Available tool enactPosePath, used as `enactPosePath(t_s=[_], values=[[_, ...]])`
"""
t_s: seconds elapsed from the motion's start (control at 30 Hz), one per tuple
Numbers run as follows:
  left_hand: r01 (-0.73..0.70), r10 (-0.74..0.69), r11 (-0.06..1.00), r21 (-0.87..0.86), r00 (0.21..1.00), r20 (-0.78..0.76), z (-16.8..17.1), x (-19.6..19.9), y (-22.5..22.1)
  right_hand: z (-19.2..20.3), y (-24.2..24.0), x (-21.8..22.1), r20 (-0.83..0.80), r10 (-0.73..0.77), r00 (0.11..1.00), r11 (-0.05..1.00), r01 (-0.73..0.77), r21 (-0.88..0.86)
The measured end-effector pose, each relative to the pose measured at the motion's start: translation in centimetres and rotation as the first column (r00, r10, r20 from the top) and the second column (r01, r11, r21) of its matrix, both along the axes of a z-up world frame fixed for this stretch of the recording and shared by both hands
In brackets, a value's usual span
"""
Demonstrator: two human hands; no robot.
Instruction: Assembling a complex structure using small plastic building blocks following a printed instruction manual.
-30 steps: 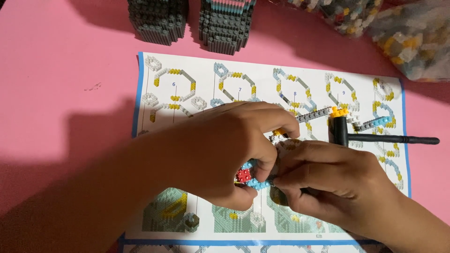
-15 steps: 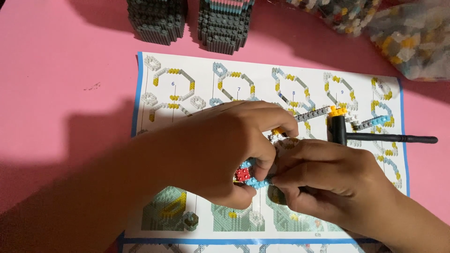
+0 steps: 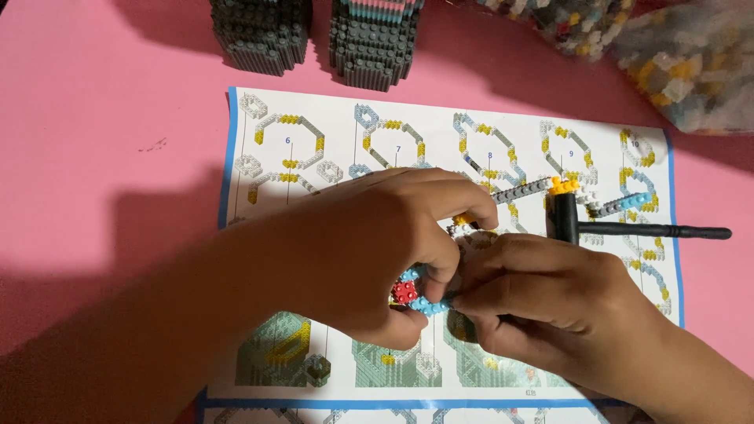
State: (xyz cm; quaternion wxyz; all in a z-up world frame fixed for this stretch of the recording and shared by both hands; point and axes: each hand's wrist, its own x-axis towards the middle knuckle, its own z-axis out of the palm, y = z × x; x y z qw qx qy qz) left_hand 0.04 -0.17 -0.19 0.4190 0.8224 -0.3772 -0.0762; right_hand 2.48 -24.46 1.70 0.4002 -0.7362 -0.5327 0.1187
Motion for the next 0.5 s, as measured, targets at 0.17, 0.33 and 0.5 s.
enactPosePath(t_s=[0.17, 0.33, 0.5], values=[[0.005, -0.004, 1.0, -0.021, 1.0, 0.022, -0.01, 0.1, -0.09, 0.06, 0.08, -0.02, 0.022, 0.011, 1.0, 1.0, -0.011, -0.009], [0.012, -0.012, 1.0, -0.026, 1.0, 0.014, 0.08, 0.06, -0.08, 0.44, 0.22, 0.07, 0.012, 0.026, 1.0, 1.0, -0.026, -0.015], [0.002, -0.002, 1.0, 0.026, 1.0, 0.004, -0.09, 0.14, -0.18, 0.28, 0.27, 0.05, 0.045, 0.03, 0.999, 0.999, -0.03, -0.011]])
